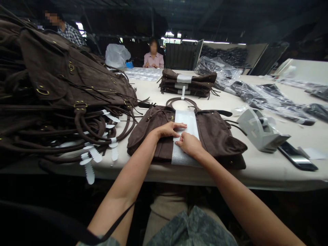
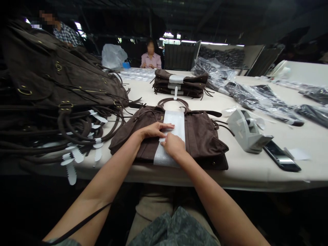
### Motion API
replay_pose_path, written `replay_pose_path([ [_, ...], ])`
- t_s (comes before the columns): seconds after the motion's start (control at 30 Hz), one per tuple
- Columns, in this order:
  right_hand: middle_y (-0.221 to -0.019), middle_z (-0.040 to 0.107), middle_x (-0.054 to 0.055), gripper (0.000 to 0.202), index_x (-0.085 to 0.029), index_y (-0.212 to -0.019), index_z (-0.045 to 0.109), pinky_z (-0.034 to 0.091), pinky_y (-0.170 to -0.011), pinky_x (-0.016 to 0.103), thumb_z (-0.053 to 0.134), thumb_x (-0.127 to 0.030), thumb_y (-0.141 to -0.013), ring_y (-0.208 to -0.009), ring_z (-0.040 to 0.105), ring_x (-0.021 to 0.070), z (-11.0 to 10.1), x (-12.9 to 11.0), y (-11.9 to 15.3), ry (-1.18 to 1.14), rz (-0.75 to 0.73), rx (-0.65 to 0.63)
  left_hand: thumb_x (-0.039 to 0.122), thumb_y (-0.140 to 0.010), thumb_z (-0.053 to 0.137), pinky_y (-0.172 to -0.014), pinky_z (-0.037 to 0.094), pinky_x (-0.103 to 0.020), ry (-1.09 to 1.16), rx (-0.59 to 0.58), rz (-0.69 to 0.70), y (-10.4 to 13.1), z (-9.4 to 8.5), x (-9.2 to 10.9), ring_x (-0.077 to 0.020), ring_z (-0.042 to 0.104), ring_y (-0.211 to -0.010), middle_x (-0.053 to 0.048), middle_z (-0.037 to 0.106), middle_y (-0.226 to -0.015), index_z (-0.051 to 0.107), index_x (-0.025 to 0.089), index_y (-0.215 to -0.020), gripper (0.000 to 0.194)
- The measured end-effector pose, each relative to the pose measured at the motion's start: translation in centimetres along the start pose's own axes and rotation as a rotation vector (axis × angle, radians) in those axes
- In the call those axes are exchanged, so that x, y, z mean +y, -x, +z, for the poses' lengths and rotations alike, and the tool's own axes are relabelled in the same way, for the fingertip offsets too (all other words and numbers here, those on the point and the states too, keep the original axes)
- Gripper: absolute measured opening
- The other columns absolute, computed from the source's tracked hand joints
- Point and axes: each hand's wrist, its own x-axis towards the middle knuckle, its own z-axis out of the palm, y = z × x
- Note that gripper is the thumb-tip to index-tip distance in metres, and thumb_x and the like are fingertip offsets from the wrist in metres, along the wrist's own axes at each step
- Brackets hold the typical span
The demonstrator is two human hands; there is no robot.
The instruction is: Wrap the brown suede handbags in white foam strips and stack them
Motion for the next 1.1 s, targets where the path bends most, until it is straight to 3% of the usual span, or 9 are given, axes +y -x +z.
replay_pose_path([
  [0.1,-0.094,0.071,0.008,0.019,-0.021,-0.094,0.061,0.041,-0.066,0.029,0.062,-0.039,-0.089,-0.09,0.067,0.0252,-0.4,-0.2,1.2,0.077,-0.013,0.02,0.019,-0.059,0.08,-0.122,0.014,-0.042,-0.015,0.009,-0.004,0.1,0.1,0.2,-0.0299,0.032,-0.144,-0.014,0.048,-0.145,0.067,0.015,-0.122,0.064],
  [0.27,-0.081,0.069,0.005,0.014,-0.023,-0.096,0.061,0.039,-0.064,0.028,0.06,-0.037,-0.092,-0.077,0.065,0.0223,0.4,0.1,3.7,0.049,-0.054,0.122,0.022,-0.06,0.08,-0.123,0.015,-0.041,-0.048,0.017,-0.03,0.2,0.1,0.6,-0.0286,0.033,-0.143,-0.013,0.05,-0.144,0.067,0.016,-0.123,0.065],
  [0.47,-0.095,0.067,0.009,0.011,-0.018,-0.093,0.064,0.047,-0.085,0.035,0.054,-0.022,-0.095,-0.092,0.06,0.0227,3.5,2.8,8.7,-0.12,-0.458,0.459,0.032,-0.068,0.077,-0.123,0.01,-0.048,-0.119,-0.003,-0.043,0.4,0.6,1.5,-0.0299,0.029,-0.146,-0.013,0.044,-0.148,0.063,0.017,-0.129,0.065],
  [0.6,-0.112,0.066,0.009,0.019,-0.019,-0.111,0.064,0.049,-0.094,0.033,0.057,-0.023,-0.095,-0.107,0.058,0.0209,0.6,5.4,11.7,-0.373,-0.676,0.543,0.046,-0.073,0.072,-0.123,0.012,-0.047,-0.263,0.007,-0.077,0.5,0.9,1.6,-0.0298,0.028,-0.146,-0.01,0.043,-0.15,0.061,0.018,-0.131,0.065],
  [0.73,-0.118,0.065,0.012,0.025,-0.016,-0.117,0.065,0.045,-0.102,0.039,0.056,-0.024,-0.095,-0.115,0.056,0.0247,-6.0,9.2,11.7,-0.224,-0.433,0.8,0.059,-0.079,0.063,-0.122,0.012,-0.048,-0.389,0.026,-0.095,1.0,1.4,1.7,-0.0295,0.025,-0.147,-0.007,0.04,-0.152,0.058,0.021,-0.134,0.067],
  [0.83,-0.109,0.067,0.015,0.034,-0.013,-0.117,0.065,0.045,-0.096,0.041,0.06,-0.036,-0.093,-0.11,0.058,0.0295,-9.2,12.3,9.7,-0.048,-0.053,0.776,0.062,-0.081,0.059,-0.122,0.011,-0.049,-0.426,0.034,-0.111,1.2,1.6,1.6,-0.029,0.024,-0.147,-0.007,0.04,-0.152,0.057,0.022,-0.135,0.068],
  [0.9,-0.095,0.069,0.012,0.039,-0.015,-0.116,0.066,0.047,-0.086,0.039,0.06,-0.045,-0.092,-0.098,0.062,0.0294,-10.1,13.6,8.3,-0.019,0.123,0.618,0.062,-0.081,0.06,-0.123,0.011,-0.049,-0.43,0.035,-0.13,1.2,1.6,1.7,-0.0284,0.024,-0.147,-0.007,0.041,-0.152,0.057,0.022,-0.135,0.067],
  [1.0,-0.081,0.07,0.006,0.037,-0.02,-0.117,0.067,0.045,-0.074,0.032,0.063,-0.045,-0.089,-0.081,0.065,0.0243,-10.2,14.3,7.2,-0.092,0.137,0.422,0.06,-0.081,0.062,-0.123,0.01,-0.049,-0.417,0.043,-0.156,1.2,1.6,2.1,-0.0281,0.025,-0.147,-0.006,0.041,-0.152,0.058,0.023,-0.134,0.065],
  [1.1,-0.072,0.066,-0.001,0.034,-0.026,-0.122,0.065,0.042,-0.072,0.027,0.062,-0.028,-0.088,-0.07,0.062,0.0171,-8.8,14.6,7.5,-0.227,0.056,0.522,0.06,-0.08,0.063,-0.122,0.009,-0.049,-0.395,0.062,-0.176,1.5,2.0,2.7,-0.0285,0.025,-0.147,-0.006,0.041,-0.152,0.06,0.023,-0.132,0.064],
])
